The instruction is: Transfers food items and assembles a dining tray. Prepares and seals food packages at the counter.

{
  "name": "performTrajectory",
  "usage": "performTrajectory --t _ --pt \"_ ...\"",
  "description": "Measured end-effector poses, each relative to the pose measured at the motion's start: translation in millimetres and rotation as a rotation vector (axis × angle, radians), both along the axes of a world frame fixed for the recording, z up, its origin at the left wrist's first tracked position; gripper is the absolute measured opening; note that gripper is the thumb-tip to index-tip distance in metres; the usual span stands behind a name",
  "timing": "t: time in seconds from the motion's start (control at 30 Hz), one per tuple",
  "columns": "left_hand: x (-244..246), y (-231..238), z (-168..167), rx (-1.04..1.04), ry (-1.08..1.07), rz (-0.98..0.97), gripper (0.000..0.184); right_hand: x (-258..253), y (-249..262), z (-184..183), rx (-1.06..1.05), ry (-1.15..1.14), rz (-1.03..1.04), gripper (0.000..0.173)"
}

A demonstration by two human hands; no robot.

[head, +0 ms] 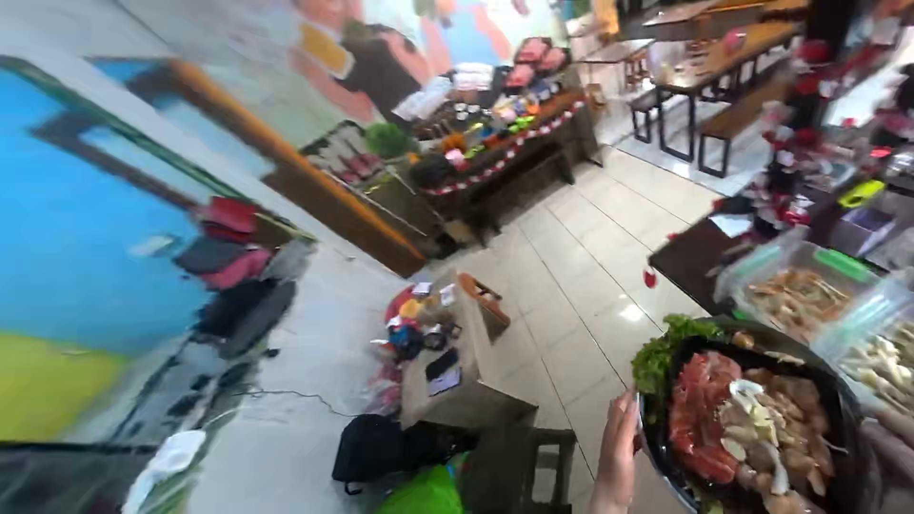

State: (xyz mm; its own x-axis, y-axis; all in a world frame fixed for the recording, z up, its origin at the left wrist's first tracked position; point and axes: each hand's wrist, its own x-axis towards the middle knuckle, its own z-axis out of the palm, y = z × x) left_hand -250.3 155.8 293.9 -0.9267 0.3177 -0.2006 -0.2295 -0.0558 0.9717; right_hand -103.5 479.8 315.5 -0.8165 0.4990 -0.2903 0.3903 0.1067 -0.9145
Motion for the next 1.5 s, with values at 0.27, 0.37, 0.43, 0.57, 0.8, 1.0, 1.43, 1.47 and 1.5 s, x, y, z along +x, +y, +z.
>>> performTrajectory --t 0.27,0.37,0.43,0.57,0.8,1.0,1.43,1.47,1.5 --pt "-254.4 -111.3 -7.8 -0.013 -0.018 0.518 0.060 -419.9 -79.8 -8.7 0.051 0.034 0.467 0.040" --pt "-345.9 -147.5 -14.8 -0.047 -0.070 0.664 0.058 -564.1 -122.5 -17.1 -0.059 0.029 0.619 0.037" --pt "-416.1 -173.0 -17.3 -0.058 -0.095 0.737 0.058 -657.4 -155.1 -27.8 -0.126 0.034 0.689 0.036" --pt "-565.4 -222.5 -30.4 -0.058 -0.116 0.803 0.058 -821.7 -212.0 -44.8 -0.151 0.007 0.728 0.033" --pt "-851.7 -265.6 -6.7 -0.207 -0.062 0.623 0.066 -1056.3 -261.5 -52.5 -0.135 0.023 0.442 0.044" --pt "-1098.1 -259.0 -9.7 -0.311 0.005 0.439 0.065 -1244.5 -269.1 -67.9 -0.242 0.021 0.216 0.058" --pt "-1556.0 -268.3 -5.8 -0.032 -0.035 0.404 0.063 -1693.6 -276.6 -55.5 -0.345 0.105 0.076 0.063" --pt "-1591.2 -273.1 -4.7 -0.015 -0.038 0.398 0.063 -1725.2 -279.2 -57.2 -0.348 0.122 0.064 0.061" --pt "-1626.3 -278.7 -6.7 -0.004 -0.045 0.392 0.062 -1755.6 -281.6 -58.6 -0.349 0.136 0.052 0.061"
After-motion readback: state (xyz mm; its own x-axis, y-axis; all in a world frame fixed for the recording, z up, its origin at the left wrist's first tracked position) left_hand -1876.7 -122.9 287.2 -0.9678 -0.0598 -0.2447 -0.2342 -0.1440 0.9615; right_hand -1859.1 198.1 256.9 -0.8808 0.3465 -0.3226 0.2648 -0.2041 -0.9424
